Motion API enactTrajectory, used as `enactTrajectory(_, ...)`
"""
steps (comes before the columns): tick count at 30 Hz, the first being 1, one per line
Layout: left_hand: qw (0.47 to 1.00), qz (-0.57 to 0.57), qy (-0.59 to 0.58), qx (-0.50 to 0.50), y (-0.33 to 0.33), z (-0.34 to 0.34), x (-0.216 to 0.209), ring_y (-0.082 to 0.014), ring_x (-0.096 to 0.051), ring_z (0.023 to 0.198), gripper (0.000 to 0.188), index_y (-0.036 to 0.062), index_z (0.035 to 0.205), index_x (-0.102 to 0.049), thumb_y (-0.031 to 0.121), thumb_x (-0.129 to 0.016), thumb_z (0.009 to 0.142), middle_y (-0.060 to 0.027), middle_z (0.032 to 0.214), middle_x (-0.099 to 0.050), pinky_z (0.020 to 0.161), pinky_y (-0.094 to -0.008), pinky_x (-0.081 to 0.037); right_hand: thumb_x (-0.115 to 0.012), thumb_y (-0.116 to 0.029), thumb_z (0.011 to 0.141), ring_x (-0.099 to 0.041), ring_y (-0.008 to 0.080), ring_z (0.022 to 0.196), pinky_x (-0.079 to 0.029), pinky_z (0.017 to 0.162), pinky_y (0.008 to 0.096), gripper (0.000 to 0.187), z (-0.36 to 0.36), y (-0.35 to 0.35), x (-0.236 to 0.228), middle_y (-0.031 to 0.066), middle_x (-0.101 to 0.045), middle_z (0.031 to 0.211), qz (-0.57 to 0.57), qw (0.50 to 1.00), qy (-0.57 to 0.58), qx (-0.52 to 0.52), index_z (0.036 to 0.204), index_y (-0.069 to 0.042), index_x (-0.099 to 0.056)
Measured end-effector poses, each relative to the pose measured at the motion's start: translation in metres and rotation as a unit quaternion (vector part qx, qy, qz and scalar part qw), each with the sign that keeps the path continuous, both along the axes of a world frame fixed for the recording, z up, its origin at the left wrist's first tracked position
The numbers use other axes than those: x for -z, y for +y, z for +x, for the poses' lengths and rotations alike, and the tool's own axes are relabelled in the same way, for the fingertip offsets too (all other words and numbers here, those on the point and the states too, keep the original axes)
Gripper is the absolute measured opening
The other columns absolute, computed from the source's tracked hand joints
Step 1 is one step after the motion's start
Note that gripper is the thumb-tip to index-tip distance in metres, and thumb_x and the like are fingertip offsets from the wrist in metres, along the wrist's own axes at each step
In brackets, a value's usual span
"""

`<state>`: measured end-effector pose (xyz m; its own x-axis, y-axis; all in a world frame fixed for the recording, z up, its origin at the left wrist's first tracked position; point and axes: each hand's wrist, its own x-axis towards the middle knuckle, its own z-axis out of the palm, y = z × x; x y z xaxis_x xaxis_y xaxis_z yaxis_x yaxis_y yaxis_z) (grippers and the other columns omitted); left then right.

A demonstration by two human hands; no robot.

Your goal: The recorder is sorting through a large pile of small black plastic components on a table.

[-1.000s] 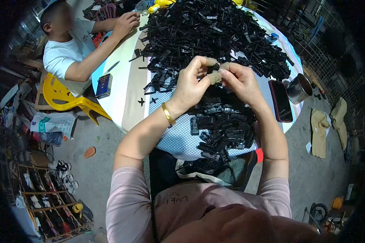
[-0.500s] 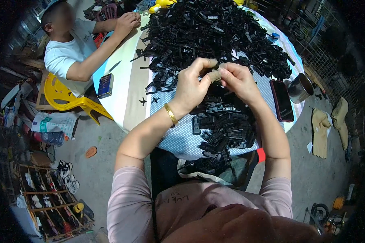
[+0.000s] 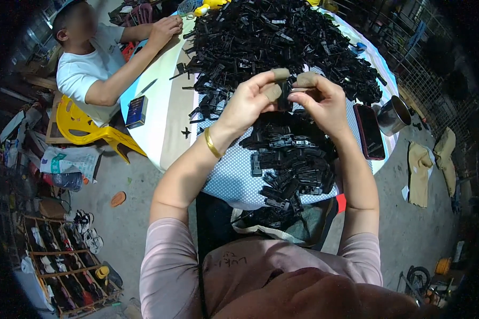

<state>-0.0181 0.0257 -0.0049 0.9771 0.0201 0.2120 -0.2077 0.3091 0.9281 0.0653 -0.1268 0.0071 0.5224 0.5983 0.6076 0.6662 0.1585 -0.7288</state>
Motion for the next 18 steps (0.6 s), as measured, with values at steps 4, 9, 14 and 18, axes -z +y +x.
enactTrajectory(4,0.99,0.104,-0.09,0.035,-0.005,-0.002,0.001,-0.0082,-0.051,0.09,0.046,-0.0016,0.124,-0.036,0.006,-0.053,0.082,-0.005,0.107,-0.052,0.08,-0.0229,-0.043,-0.069,-0.008,0.071,-0.056,0.0081,0.066,-0.045,0.059,0.0191,0.022,0.001,0.003,0.002,0.0027,-0.059,0.076,-0.044,0.99,0.136,0.012,0.087,0.001,-0.057)
enactTrajectory(9,0.976,0.186,-0.072,-0.085,-0.013,0.001,0.01,-0.0114,-0.054,0.091,0.044,-0.0032,0.118,-0.039,-0.001,-0.056,0.078,-0.0081,0.105,-0.053,0.081,-0.0235,-0.044,-0.062,-0.019,0.079,-0.048,0.0029,0.055,-0.036,0.048,0.0152,0.016,0.005,0.002,0.007,-0.0026,-0.056,0.068,-0.104,0.984,0.144,0.014,0.084,-0.004,-0.059)
enactTrajectory(14,0.99,0.083,-0.073,-0.082,-0.008,0.004,0.008,-0.0144,-0.057,0.088,0.034,-0.0033,0.11,-0.044,0.001,-0.057,0.078,-0.011,0.102,-0.055,0.079,-0.0236,-0.046,-0.056,-0.027,0.084,-0.039,-0.0009,0.048,-0.026,0.041,0.0143,0.022,0.006,0.002,0.008,-0.0056,-0.052,0.062,-0.119,0.968,0.215,-0.053,0.082,-0.006,-0.06)
enactTrajectory(18,0.988,0.086,-0.09,-0.091,-0.009,0.001,0.007,-0.0133,-0.057,0.087,0.031,-0.0035,0.107,-0.046,0.002,-0.058,0.079,-0.0102,0.1,-0.056,0.078,-0.0234,-0.046,-0.055,-0.025,0.084,-0.039,-0.0006,0.047,-0.026,0.04,0.0144,0.02,0.005,0.003,0.008,-0.0058,-0.051,0.06,-0.154,0.965,0.211,-0.031,0.081,-0.006,-0.06)
